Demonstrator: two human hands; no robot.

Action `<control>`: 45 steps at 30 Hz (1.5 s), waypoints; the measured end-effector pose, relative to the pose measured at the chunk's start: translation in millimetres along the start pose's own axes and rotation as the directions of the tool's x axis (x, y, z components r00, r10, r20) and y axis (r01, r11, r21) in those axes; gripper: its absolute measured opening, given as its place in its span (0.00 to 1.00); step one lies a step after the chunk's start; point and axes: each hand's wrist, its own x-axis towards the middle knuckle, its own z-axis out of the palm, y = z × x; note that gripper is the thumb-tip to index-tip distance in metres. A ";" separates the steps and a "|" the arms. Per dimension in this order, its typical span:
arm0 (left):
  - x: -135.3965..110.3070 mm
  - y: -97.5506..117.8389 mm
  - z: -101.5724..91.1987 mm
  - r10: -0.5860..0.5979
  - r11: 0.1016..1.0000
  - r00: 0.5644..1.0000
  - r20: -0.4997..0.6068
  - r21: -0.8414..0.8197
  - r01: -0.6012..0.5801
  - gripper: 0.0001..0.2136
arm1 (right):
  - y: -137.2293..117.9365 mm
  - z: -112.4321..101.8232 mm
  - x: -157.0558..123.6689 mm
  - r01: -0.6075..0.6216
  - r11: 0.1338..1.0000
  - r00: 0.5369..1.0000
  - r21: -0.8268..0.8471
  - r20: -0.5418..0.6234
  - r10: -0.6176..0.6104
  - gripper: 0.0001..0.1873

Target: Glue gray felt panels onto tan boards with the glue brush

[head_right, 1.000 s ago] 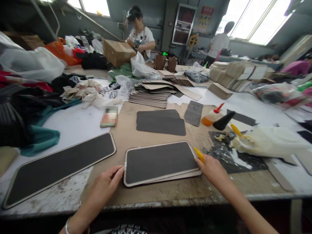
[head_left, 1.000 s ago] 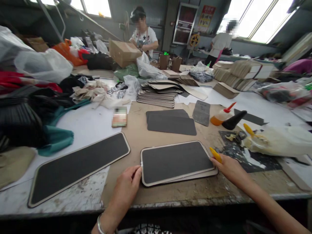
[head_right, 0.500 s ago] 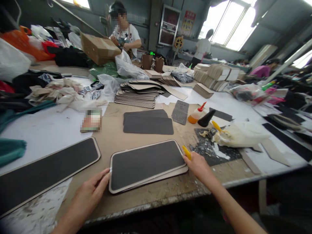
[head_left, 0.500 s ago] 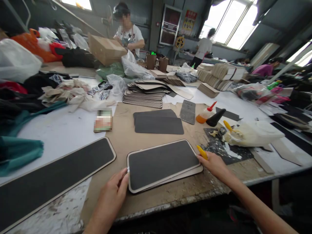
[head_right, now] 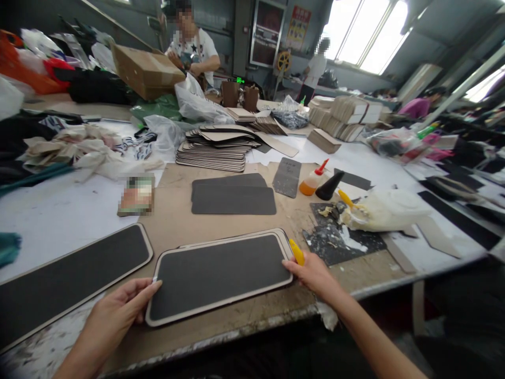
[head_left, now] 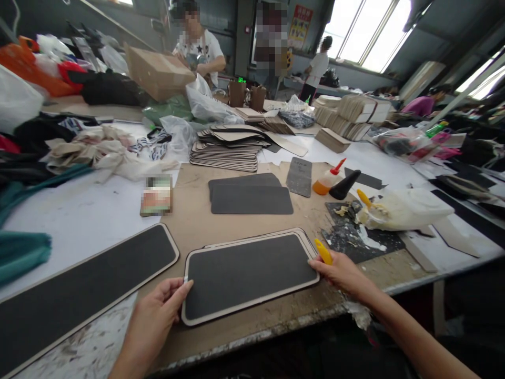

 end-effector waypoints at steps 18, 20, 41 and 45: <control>3.3 -3.7 -2.1 0.011 0.999 0.999 0.047 -0.041 -0.009 0.19 | 7.7 7.4 8.1 0.004 0.988 1.000 -0.152 -0.008 -0.006 0.14; 4.4 -5.4 -3.1 0.027 0.998 0.998 0.059 -0.051 -0.024 0.18 | 11.4 7.0 10.4 0.014 0.985 1.000 -0.171 0.003 -0.013 0.15; 0.8 -4.9 -5.0 0.003 0.996 0.994 0.107 -0.089 0.006 0.15 | 13.7 4.1 10.5 0.047 0.960 0.999 -0.278 0.005 -0.047 0.16; 1.4 -3.4 -5.2 -0.007 0.998 0.995 0.097 -0.062 0.013 0.18 | 3.0 4.2 3.2 0.070 0.963 0.997 -0.260 0.002 -0.072 0.12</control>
